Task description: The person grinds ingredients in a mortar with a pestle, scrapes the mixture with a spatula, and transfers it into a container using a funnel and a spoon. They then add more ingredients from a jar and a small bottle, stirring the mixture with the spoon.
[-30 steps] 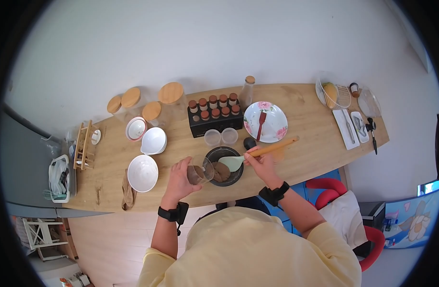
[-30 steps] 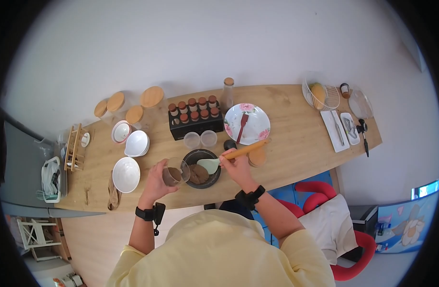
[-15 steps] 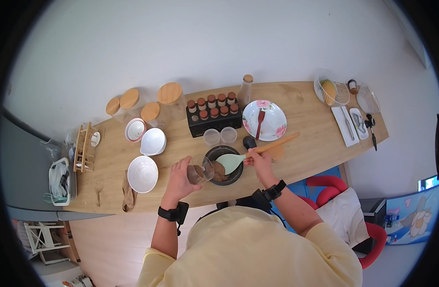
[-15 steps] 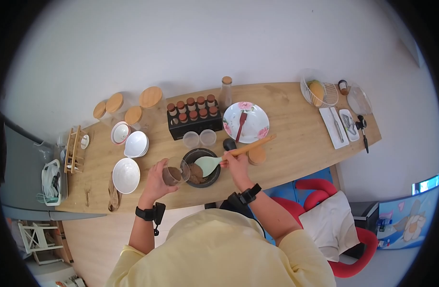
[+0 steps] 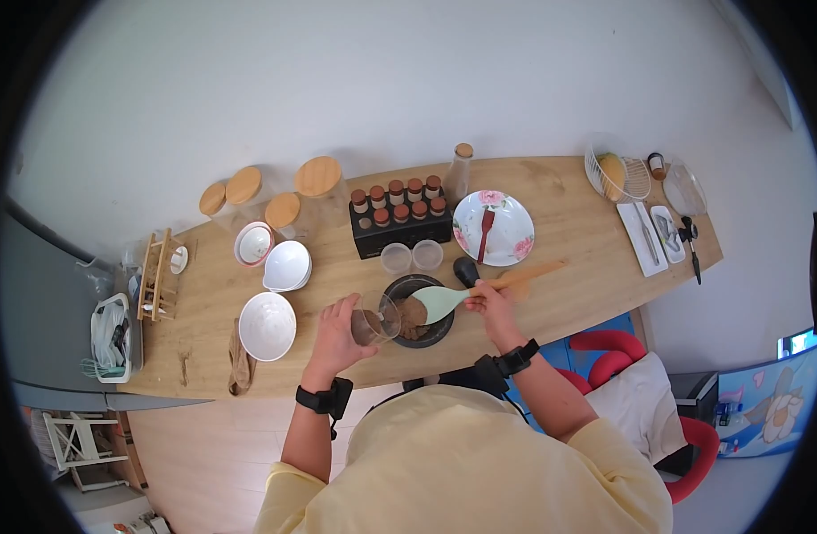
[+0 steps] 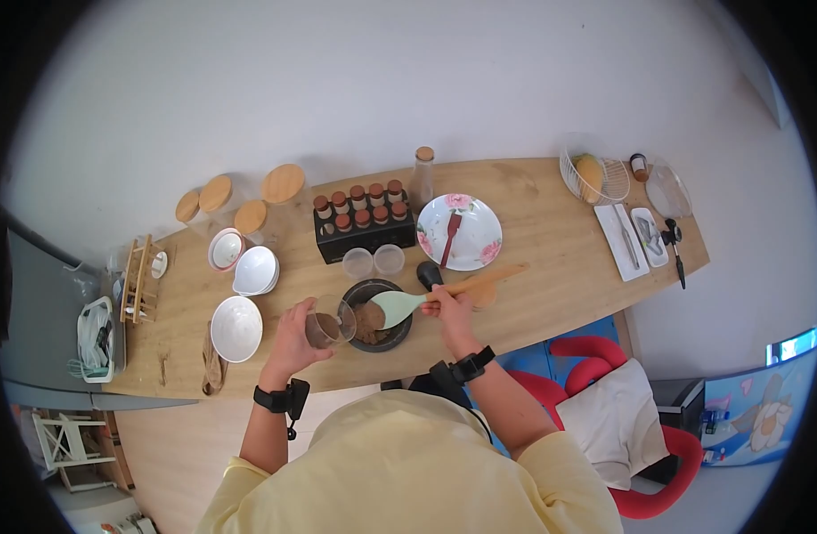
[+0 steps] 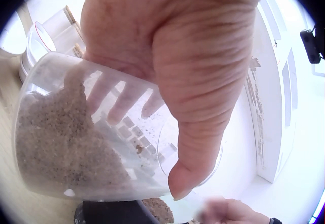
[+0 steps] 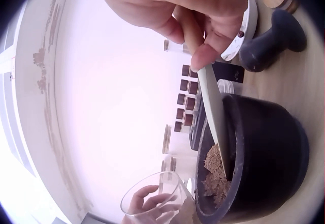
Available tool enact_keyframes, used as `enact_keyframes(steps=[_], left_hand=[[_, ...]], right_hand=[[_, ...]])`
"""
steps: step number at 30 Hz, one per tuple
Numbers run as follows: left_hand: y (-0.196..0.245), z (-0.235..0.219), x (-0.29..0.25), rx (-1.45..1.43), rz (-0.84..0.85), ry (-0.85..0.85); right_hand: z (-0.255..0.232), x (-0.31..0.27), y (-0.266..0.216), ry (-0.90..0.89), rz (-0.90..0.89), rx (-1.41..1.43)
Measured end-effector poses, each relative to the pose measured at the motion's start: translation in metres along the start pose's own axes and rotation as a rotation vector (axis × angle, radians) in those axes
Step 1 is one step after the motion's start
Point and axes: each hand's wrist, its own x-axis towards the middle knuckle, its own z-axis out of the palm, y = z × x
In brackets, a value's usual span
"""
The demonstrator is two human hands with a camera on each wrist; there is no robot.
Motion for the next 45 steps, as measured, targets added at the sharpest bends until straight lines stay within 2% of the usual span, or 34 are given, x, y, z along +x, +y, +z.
enact_keyframes(steps=[4, 8, 10, 11, 14, 17, 18, 20, 21, 22, 24, 25, 27, 30, 31, 32, 34, 38, 40, 41, 43, 45], left_hand=[[0.000, -0.001, 0.000, 0.006, 0.001, -0.002], [0.000, -0.001, 0.002, 0.014, 0.016, -0.009], [-0.001, 0.000, 0.003, 0.011, 0.020, -0.019], [-0.003, 0.000, 0.003, -0.010, 0.024, -0.018], [-0.003, -0.001, 0.003, -0.033, 0.022, -0.015], [-0.002, -0.001, 0.002, -0.049, 0.001, -0.019], [-0.002, -0.001, 0.002, -0.062, -0.012, -0.025], [-0.003, -0.001, 0.001, -0.062, -0.010, -0.017], [-0.004, 0.000, 0.000, -0.063, -0.004, -0.011], [-0.004, 0.000, 0.000, -0.064, -0.006, -0.009], [-0.005, 0.000, 0.000, -0.070, -0.010, -0.007], [-0.006, -0.001, -0.001, -0.070, -0.014, -0.006], [-0.005, 0.000, -0.001, -0.079, -0.009, -0.005], [-0.007, 0.001, 0.000, -0.098, -0.007, -0.012], [-0.006, 0.001, 0.001, -0.099, 0.000, -0.016], [-0.005, -0.001, 0.002, -0.094, 0.010, -0.021], [-0.004, -0.003, 0.003, -0.088, 0.018, -0.026], [-0.003, -0.003, 0.002, -0.069, 0.010, -0.028], [-0.004, -0.003, 0.002, -0.072, 0.000, -0.030], [-0.004, -0.003, 0.002, -0.072, 0.001, -0.029], [-0.005, -0.003, 0.001, -0.072, -0.004, -0.026], [-0.004, -0.003, 0.001, -0.079, 0.004, -0.022]], right_hand=[[-0.006, -0.006, -0.022, 0.014, -0.005, 0.047], [0.009, -0.019, -0.047, -0.009, -0.016, 0.085], [0.022, -0.027, -0.051, -0.157, 0.022, 0.043], [0.030, -0.033, -0.051, -0.154, 0.020, 0.045], [0.059, -0.051, -0.044, -0.253, -0.068, 0.036], [0.075, -0.064, -0.038, -0.458, -0.214, -0.107], [0.077, -0.068, -0.036, -0.461, -0.213, -0.108], [0.079, -0.073, -0.032, -0.627, -0.382, -0.234], [0.080, -0.072, -0.035, -0.670, -0.547, -0.393], [0.079, -0.073, -0.039, -0.672, -0.546, -0.395], [0.076, -0.076, -0.053, -0.641, -0.996, -0.638], [0.072, -0.075, -0.055, -0.645, -0.995, -0.638], [0.060, -0.074, -0.060, -0.358, -0.548, -0.268], [0.047, -0.055, -0.076, -0.292, -0.480, -0.378], [0.045, -0.053, -0.073, -0.237, -0.470, -0.528], [0.041, -0.049, -0.068, -0.231, -0.472, -0.527], [0.037, -0.047, -0.059, -0.237, -0.659, -0.981], [0.036, -0.048, -0.045, -0.188, -0.544, -0.976], [0.030, -0.038, -0.023, -0.091, -0.241, -0.446], [0.026, -0.034, -0.014, -0.093, -0.241, -0.447], [0.022, -0.030, -0.003, -0.037, -0.098, -0.116], [0.018, -0.026, 0.001, -0.037, -0.086, -0.106]])
